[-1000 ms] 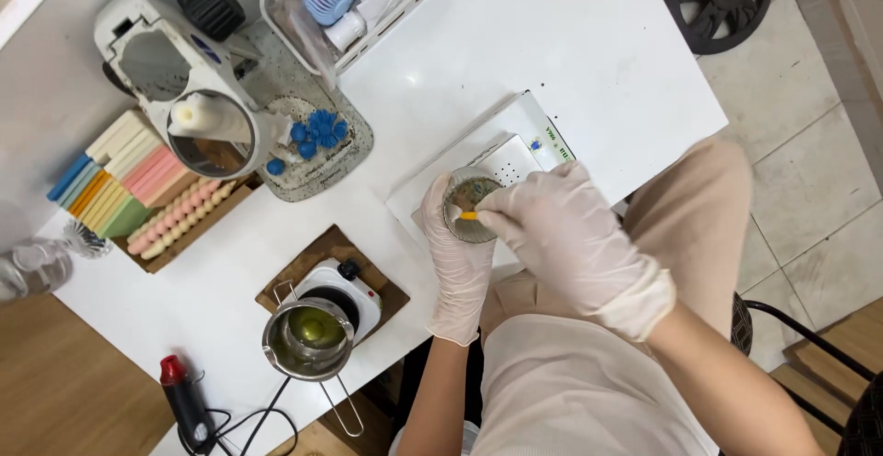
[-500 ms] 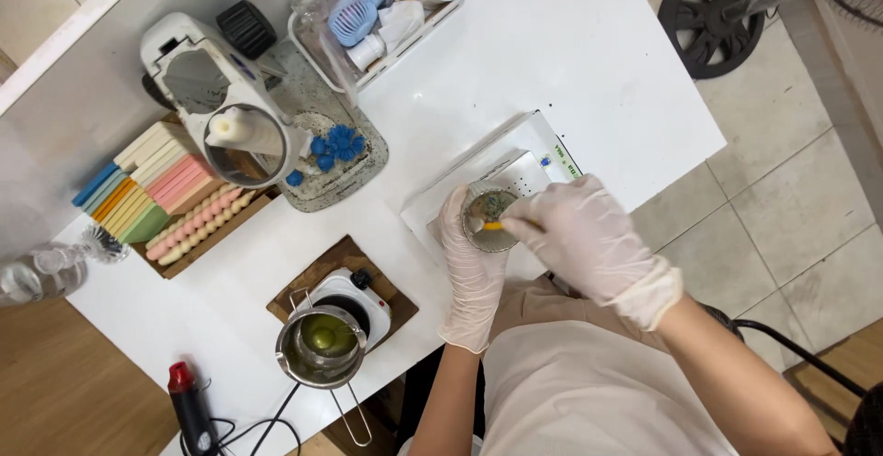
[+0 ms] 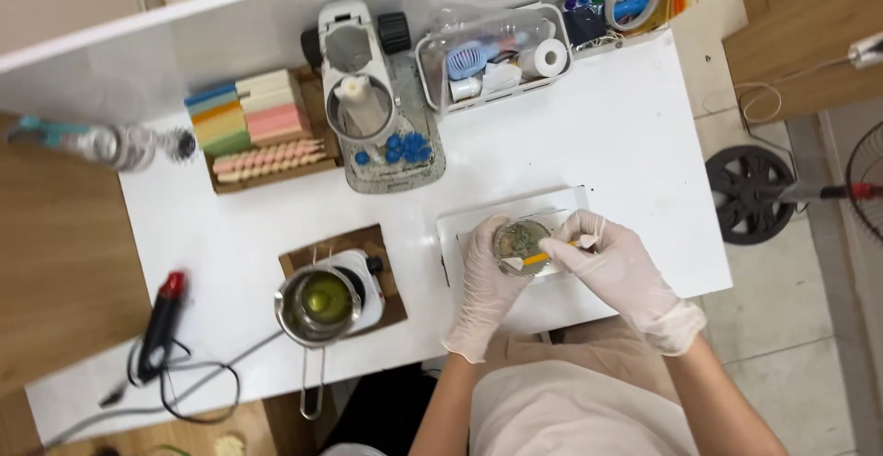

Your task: Preparing a glass candle container by adding decorative blue and yellow elements and stirring them.

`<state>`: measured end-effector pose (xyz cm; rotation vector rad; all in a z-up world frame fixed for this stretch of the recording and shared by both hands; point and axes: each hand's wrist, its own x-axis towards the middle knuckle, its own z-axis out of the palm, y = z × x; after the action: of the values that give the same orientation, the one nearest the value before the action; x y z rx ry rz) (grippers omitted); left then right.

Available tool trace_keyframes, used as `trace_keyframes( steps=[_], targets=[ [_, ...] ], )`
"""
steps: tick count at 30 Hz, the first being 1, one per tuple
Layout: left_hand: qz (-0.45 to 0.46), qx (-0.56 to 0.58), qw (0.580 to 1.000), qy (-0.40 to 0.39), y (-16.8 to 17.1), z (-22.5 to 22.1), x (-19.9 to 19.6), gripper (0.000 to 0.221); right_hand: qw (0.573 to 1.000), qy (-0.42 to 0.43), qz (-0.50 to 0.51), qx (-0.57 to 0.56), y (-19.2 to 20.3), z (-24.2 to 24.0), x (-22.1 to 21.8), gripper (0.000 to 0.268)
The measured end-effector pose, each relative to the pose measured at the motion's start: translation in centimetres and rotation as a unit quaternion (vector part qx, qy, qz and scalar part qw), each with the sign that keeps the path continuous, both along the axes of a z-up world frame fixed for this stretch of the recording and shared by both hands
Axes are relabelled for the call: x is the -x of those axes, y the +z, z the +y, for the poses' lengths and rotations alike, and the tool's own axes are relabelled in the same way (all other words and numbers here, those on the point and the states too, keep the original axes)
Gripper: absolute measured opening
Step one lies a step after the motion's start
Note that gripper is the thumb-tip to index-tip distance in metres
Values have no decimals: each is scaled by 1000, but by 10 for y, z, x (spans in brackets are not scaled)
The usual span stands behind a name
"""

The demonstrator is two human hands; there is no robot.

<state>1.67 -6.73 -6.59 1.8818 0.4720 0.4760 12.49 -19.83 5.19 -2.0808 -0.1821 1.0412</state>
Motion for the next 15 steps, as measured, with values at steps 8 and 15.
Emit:
trace_keyframes(
  steps=[8, 15],
  targets=[
    [42, 17, 995, 87, -8, -18, 2, 85, 991, 103, -18, -83, -5, -13, -23, 30],
    [101, -58, 975, 191, 56, -47, 7, 132, 929, 270, -110, -227, -5, -35, -53, 30]
  ],
)
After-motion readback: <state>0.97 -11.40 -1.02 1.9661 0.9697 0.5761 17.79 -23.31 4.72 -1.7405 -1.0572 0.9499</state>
